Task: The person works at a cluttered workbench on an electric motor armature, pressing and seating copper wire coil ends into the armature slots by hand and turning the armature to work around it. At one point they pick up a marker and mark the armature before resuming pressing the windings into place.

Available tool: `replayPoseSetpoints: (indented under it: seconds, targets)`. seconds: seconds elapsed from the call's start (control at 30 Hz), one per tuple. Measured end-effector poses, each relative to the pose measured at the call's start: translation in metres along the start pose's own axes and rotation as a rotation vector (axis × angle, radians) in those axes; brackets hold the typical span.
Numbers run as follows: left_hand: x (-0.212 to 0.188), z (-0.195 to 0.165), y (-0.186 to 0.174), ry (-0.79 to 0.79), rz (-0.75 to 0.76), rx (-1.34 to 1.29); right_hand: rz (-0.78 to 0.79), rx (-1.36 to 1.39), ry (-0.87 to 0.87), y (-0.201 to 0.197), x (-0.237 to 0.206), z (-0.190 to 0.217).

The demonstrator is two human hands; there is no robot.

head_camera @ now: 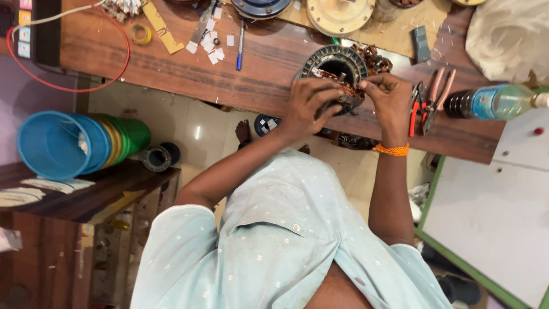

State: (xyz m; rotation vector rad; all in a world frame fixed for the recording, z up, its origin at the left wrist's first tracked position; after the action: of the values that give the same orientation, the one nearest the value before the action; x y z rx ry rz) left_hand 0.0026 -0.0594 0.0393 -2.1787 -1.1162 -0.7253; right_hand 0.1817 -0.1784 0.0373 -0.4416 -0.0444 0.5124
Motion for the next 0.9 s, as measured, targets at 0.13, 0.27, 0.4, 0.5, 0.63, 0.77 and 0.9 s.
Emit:
replayPoseSetpoints:
  seconds: [0.13,0.27,0.4,0.5,0.63,0.77,0.9]
  targets:
    - [0.024,0.023,0.018,0.174,0.437,-0.141,-0.044,0.124,0.122,-0.021,-0.030,0.002]
    - [0.023,0.036,0.023,0.070,0.469,-0.200,-0.020,-0.033,0.062,-0.020,-0.066,0.018]
    - [0.019,0.036,0.021,0.082,0.438,-0.224,-0.072,-0.179,-0.113,0.008,-0.091,0.028]
    - [0.019,0.036,0.021,0.116,0.431,-0.218,-0.181,-0.278,-0.298,0.018,-0.101,0.031]
    - [0.012,0.024,0.015,0.506,0.329,-0.034,-0.256,-0.302,-0.469,0.024,-0.107,0.024]
    - [0.001,0.018,0.008,0.666,0.204,0.133,-0.277,-0.175,-0.388,0.027,-0.102,0.008]
    - [-0.001,0.015,0.003,0.712,0.129,0.111,-0.235,-0.116,-0.338,0.022,-0.108,0.010]
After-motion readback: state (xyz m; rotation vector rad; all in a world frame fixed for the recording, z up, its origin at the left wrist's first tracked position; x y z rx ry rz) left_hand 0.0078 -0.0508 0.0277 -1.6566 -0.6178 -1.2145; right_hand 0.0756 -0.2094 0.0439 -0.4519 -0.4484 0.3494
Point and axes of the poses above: each hand's wrist, its own x-axis towards the middle knuckle, its own y-axis out of the palm, z = x × y, the point moved 6 cm from there along x, towards the middle knuckle, and after that the axes turned 11 degrees about -z, right-handed, at the moved point
